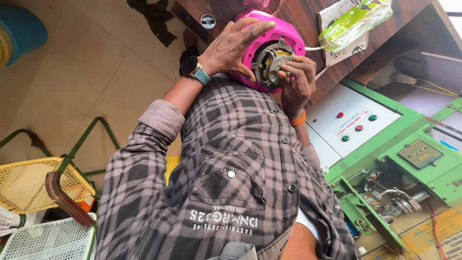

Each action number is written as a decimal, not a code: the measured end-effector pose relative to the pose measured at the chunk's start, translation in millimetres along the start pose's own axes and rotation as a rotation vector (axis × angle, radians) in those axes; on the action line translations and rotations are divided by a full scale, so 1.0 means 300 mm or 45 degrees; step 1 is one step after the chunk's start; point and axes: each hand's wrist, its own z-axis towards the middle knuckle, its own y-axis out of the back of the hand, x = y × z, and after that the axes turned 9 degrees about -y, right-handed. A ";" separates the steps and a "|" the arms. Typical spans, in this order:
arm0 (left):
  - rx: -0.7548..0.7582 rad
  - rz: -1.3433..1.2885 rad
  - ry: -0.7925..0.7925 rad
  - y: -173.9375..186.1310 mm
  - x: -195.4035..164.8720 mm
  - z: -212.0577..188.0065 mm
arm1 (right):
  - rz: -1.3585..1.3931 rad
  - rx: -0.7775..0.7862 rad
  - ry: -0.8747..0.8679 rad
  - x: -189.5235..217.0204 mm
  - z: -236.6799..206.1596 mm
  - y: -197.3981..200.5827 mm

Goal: The person opens a cardboard box on a workbench and removes a packaged pink mixer housing and its parts. They peel plastic wrapping off the pink housing, then pick up a motor assembly and fit it into the housing, pressing and aligning the parts together by hand.

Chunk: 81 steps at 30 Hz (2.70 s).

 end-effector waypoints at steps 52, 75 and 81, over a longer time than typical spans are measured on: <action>0.038 -0.348 0.057 0.010 0.050 0.027 | 0.400 -0.712 -0.715 -0.211 -0.366 0.157; 0.152 -1.206 1.305 -0.044 0.003 -0.034 | 0.794 0.111 -0.717 -0.366 -0.229 -0.174; 0.102 -1.045 1.244 -0.125 -0.120 0.053 | 0.821 0.153 -0.743 -0.364 -0.244 -0.122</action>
